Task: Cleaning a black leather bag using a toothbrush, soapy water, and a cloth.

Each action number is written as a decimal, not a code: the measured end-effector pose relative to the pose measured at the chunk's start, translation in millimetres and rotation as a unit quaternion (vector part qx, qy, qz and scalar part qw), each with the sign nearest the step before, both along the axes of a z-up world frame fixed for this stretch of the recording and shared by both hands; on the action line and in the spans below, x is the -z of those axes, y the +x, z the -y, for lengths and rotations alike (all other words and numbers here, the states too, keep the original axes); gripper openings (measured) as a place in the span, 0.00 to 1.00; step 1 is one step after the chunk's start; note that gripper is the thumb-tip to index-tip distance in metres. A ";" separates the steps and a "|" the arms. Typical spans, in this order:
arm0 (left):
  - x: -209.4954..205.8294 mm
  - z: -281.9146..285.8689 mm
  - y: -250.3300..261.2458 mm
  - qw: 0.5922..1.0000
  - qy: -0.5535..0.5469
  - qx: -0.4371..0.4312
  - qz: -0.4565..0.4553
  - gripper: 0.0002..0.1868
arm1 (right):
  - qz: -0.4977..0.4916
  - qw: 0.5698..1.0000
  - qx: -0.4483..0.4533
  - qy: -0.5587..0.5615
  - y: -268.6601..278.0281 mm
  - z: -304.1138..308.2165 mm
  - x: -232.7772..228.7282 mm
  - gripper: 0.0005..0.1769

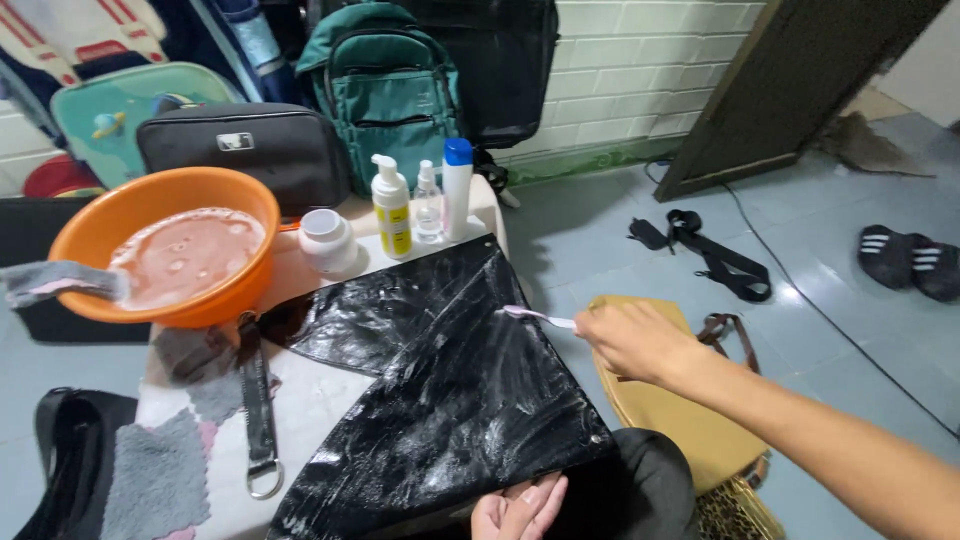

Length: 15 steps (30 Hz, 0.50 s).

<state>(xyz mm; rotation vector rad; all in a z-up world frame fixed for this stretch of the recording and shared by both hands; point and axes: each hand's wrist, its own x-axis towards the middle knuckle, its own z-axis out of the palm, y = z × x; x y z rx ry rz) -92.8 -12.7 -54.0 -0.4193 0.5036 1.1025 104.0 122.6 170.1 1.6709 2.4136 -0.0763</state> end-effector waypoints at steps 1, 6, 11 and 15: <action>12.3 1.7 1.6 0.996 0.082 -0.006 -0.034 0.18 | -0.018 1.000 -0.001 -0.016 -6.8 3.3 4.9 0.14; 52.7 2.0 -10.4 0.908 0.419 -0.024 -0.010 0.27 | -0.144 0.983 -0.112 -0.034 -53.6 53.6 -5.4 0.04; 67.1 2.5 -17.5 0.884 0.466 -0.030 0.017 0.27 | -0.047 0.991 0.003 0.124 -21.3 -7.0 12.2 0.09; 43.4 4.2 -24.6 0.879 0.476 -0.020 0.023 0.27 | -0.085 0.995 0.004 0.051 -14.5 -5.4 28.5 0.16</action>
